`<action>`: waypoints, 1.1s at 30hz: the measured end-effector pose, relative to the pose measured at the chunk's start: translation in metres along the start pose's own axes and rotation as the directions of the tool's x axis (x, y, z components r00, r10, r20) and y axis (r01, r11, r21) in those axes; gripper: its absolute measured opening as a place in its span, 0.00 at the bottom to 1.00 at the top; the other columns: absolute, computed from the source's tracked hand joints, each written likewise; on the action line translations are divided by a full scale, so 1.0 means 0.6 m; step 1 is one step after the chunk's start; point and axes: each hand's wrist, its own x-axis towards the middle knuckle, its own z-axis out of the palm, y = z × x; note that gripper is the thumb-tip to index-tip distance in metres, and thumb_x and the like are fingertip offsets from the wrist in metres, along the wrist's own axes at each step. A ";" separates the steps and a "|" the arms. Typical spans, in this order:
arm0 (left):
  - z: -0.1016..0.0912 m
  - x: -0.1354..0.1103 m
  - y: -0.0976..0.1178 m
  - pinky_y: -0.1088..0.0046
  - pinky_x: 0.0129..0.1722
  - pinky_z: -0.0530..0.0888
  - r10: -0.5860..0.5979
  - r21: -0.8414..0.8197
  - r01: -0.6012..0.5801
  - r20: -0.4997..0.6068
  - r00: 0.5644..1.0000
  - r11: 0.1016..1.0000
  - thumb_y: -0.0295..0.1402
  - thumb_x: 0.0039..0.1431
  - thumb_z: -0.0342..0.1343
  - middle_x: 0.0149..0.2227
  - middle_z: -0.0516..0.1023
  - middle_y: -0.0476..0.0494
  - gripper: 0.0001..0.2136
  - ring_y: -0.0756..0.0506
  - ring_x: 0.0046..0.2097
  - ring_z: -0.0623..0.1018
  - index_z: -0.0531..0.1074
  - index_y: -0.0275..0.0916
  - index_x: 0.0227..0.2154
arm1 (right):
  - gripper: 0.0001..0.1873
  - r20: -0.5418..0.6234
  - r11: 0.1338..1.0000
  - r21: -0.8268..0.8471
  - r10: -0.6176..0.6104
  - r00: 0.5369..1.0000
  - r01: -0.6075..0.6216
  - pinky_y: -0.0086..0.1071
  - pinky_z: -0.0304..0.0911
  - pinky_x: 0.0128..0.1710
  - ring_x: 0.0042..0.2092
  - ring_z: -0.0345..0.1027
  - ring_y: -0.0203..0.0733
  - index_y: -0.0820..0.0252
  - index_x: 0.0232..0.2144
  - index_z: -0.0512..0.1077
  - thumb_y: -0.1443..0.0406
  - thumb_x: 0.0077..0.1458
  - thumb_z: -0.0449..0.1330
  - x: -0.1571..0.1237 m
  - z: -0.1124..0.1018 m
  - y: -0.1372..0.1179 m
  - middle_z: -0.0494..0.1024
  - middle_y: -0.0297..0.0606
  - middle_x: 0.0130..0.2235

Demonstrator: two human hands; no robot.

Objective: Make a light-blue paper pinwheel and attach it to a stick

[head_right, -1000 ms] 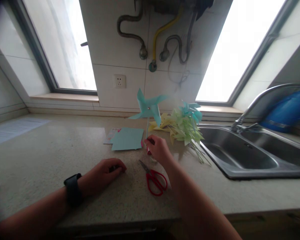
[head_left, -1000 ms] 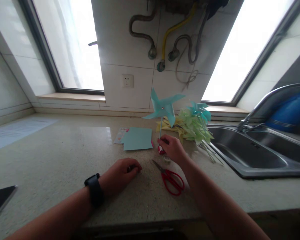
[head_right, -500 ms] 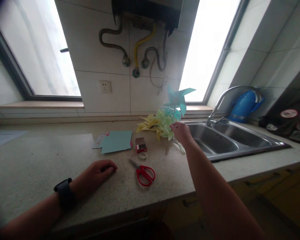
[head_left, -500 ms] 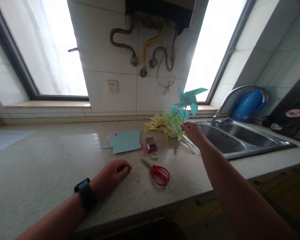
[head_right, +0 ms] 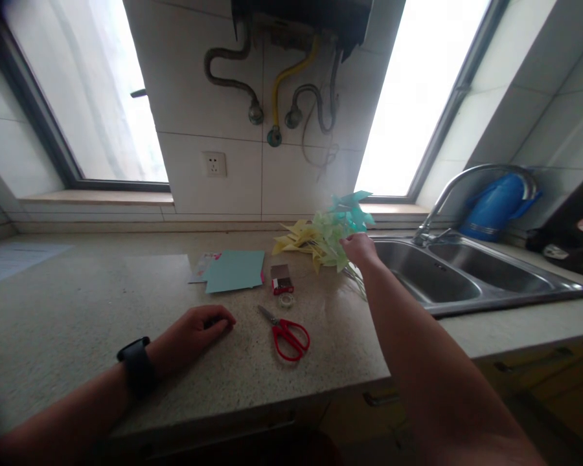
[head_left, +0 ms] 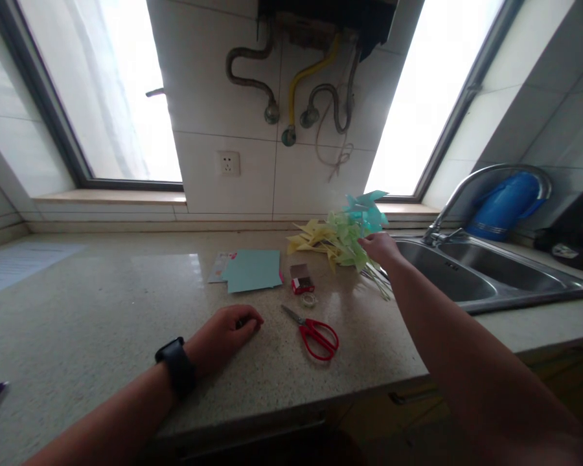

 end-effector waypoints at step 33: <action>-0.002 0.001 0.002 0.67 0.41 0.73 -0.008 -0.012 0.008 0.012 1.000 1.000 0.37 0.66 0.51 0.37 0.81 0.45 0.11 0.44 0.39 0.78 0.77 0.39 0.39 | 0.17 -0.053 0.992 -0.120 -0.056 0.997 0.049 0.44 0.71 0.48 0.51 0.72 0.47 0.58 0.53 0.71 0.59 0.65 0.61 -0.020 0.005 0.039 0.74 0.43 0.55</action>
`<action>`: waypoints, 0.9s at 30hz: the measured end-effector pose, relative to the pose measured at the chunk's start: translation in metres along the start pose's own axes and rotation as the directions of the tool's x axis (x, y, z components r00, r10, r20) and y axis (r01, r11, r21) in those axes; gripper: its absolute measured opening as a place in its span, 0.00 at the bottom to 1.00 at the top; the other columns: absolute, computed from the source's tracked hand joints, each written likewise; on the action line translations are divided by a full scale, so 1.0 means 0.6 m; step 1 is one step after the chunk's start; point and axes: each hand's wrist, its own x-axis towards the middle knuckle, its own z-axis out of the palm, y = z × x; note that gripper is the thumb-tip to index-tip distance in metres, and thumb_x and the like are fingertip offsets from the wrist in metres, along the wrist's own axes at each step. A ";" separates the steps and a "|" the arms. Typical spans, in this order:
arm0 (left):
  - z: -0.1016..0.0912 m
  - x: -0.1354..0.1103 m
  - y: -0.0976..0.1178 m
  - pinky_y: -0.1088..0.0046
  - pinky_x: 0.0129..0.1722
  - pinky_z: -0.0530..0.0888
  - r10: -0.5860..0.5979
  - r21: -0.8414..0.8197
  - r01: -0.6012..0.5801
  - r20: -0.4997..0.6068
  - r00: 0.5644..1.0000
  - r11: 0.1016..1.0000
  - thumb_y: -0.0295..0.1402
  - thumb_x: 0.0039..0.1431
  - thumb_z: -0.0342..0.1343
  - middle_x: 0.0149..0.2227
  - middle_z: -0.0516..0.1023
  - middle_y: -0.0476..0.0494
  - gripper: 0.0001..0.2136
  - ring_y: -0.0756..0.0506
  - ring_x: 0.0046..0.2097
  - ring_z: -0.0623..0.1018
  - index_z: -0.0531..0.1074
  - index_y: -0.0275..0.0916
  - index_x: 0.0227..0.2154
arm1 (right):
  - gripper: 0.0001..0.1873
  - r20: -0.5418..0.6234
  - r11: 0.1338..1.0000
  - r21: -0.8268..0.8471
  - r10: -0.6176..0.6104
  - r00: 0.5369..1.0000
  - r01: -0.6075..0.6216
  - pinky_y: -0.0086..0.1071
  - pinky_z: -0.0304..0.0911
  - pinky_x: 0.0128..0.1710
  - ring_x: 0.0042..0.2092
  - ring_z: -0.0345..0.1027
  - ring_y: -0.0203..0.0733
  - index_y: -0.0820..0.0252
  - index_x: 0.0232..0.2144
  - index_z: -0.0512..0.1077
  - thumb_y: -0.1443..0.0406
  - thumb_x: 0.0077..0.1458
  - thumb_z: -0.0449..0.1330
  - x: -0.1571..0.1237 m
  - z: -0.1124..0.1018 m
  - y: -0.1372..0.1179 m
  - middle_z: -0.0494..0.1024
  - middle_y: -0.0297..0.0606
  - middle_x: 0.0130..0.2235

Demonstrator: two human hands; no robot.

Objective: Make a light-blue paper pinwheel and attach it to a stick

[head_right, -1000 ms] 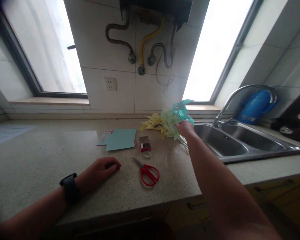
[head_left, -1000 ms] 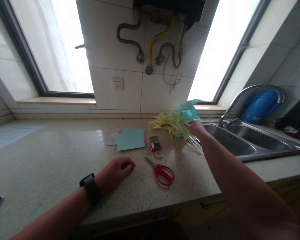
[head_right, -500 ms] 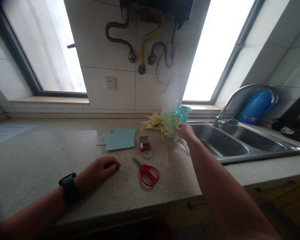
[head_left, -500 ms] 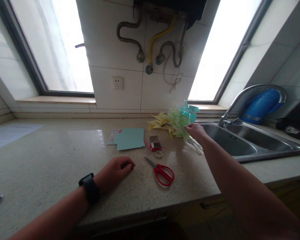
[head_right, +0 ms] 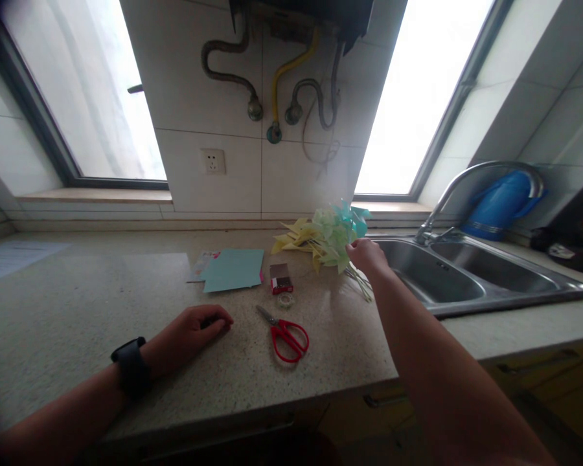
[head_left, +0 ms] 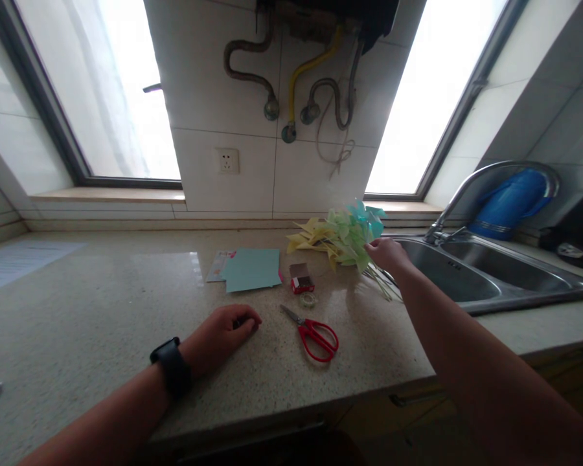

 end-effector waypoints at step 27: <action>0.000 0.001 0.000 0.67 0.42 0.74 0.004 -0.037 -0.004 0.002 1.000 0.999 0.36 0.66 0.52 0.38 0.82 0.45 0.10 0.44 0.40 0.79 0.77 0.40 0.39 | 0.16 0.104 0.982 -0.129 -0.122 0.987 0.135 0.43 0.72 0.48 0.50 0.72 0.47 0.57 0.53 0.71 0.59 0.65 0.61 -0.023 0.030 -0.026 0.74 0.42 0.55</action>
